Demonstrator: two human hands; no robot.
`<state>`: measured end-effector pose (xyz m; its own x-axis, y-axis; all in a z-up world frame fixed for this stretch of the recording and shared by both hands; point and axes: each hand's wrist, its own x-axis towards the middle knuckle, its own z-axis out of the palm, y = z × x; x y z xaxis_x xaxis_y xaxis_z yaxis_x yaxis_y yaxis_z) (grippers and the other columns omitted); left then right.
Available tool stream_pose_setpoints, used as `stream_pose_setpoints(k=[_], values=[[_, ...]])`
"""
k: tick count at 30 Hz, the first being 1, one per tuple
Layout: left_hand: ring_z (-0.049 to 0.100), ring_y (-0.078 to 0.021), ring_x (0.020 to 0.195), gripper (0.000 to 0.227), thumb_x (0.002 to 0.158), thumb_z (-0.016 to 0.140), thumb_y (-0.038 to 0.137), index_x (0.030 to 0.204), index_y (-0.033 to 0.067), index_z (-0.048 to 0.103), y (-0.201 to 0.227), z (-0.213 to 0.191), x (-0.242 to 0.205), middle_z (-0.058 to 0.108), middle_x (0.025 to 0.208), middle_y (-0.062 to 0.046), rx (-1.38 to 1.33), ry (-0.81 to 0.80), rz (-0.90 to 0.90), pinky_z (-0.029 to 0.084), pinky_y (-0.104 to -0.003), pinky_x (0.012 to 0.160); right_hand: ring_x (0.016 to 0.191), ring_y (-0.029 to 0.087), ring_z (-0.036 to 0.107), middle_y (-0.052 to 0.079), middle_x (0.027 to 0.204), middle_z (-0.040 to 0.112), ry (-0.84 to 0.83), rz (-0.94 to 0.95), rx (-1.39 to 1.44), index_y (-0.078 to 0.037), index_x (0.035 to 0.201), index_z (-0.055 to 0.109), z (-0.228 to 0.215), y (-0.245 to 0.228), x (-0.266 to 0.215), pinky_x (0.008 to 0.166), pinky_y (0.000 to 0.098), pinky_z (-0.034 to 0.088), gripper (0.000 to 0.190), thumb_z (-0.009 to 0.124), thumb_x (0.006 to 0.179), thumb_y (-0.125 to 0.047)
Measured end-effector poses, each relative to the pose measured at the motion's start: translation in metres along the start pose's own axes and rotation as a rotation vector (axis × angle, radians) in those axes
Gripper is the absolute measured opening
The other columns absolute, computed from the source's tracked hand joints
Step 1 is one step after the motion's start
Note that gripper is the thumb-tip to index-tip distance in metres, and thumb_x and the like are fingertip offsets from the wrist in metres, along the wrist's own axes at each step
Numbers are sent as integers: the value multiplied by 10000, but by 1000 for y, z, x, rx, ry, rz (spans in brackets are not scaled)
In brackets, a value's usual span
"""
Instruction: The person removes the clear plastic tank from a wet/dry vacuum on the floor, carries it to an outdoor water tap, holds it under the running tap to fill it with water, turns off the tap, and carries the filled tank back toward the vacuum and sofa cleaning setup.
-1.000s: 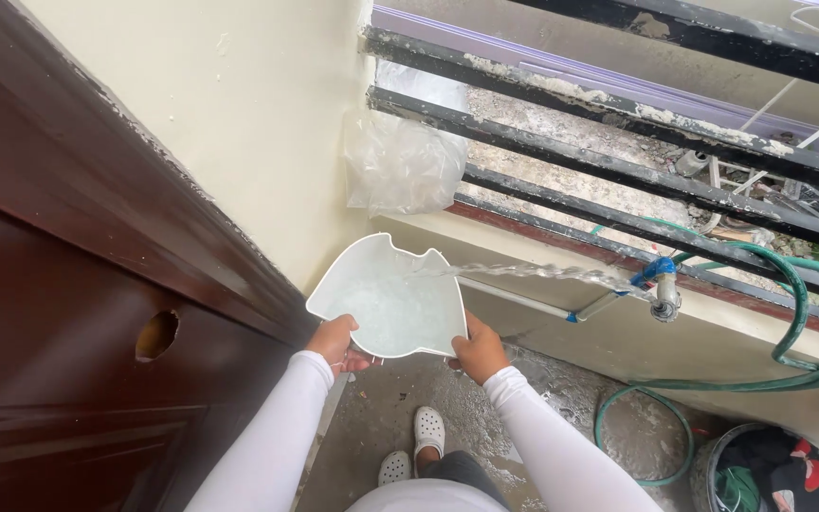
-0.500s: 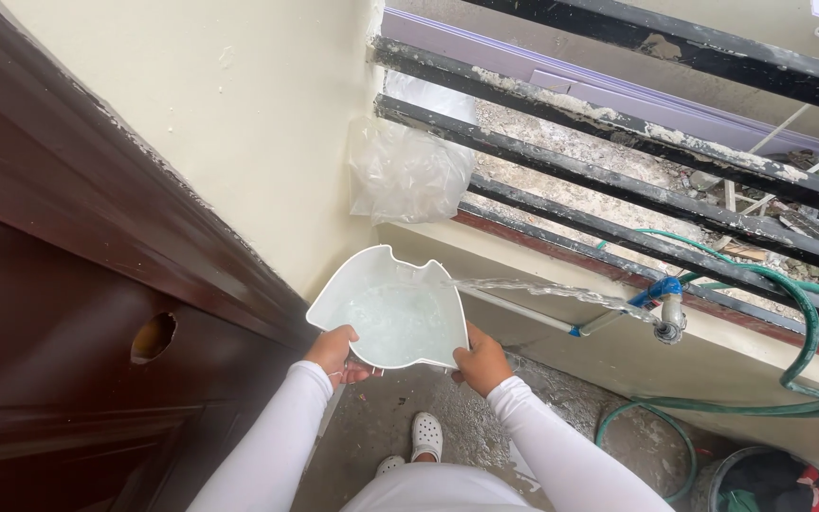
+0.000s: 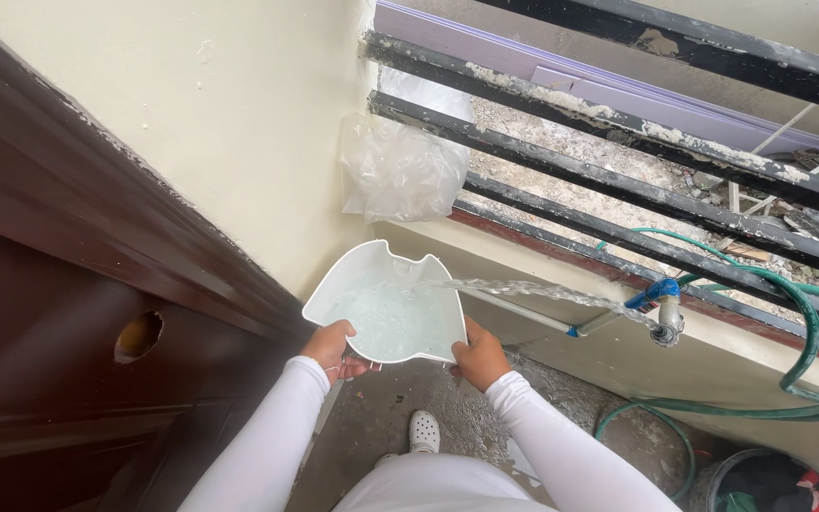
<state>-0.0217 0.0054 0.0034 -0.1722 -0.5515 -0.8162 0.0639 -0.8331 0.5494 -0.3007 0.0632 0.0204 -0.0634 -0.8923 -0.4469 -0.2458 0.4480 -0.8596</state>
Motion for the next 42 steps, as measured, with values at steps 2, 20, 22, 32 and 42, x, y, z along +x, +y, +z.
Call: stream_pose_setpoints(k=[2, 20, 22, 32, 42], values=[[737, -329, 697, 500, 898, 467, 230, 1278, -94, 474, 1, 2, 1, 714, 948, -302, -13, 4, -9, 546, -310, 449, 867, 233, 752, 134, 1170, 722, -2, 16, -1, -158, 1456, 535, -2, 1, 1, 656, 350, 676, 600, 515, 868, -37], [743, -316, 708, 508, 911, 469, 249, 1274, -106, 488, -10, 0, 7, 727, 944, -282, -7, -12, 78, 575, -323, 494, 794, 199, 725, 132, 1132, 733, 34, -26, 8, -195, 1496, 503, 2, 6, 4, 635, 343, 651, 657, 508, 863, -20], [738, -308, 701, 512, 913, 473, 253, 1269, -114, 497, -13, -2, 11, 724, 944, -283, -19, -21, 87, 578, -324, 493, 786, 199, 727, 132, 1125, 736, 41, -29, 4, -195, 1498, 499, 2, 7, 3, 636, 342, 651, 658, 509, 865, -19], [738, -323, 697, 505, 903, 473, 247, 1246, -122, 514, -11, 0, 11, 728, 911, -283, -62, -16, 92, 573, -333, 482, 755, 212, 734, 147, 1102, 749, 42, -40, -17, -201, 1501, 498, -1, -4, -3, 641, 346, 654, 654, 507, 872, -21], [735, -316, 715, 496, 905, 491, 243, 1253, -109, 501, -9, 1, 8, 711, 950, -281, -68, 6, 74, 571, -337, 488, 821, 218, 746, 138, 1181, 726, 31, -24, -31, -222, 1502, 494, -2, -7, -6, 665, 352, 676, 667, 508, 865, -26]])
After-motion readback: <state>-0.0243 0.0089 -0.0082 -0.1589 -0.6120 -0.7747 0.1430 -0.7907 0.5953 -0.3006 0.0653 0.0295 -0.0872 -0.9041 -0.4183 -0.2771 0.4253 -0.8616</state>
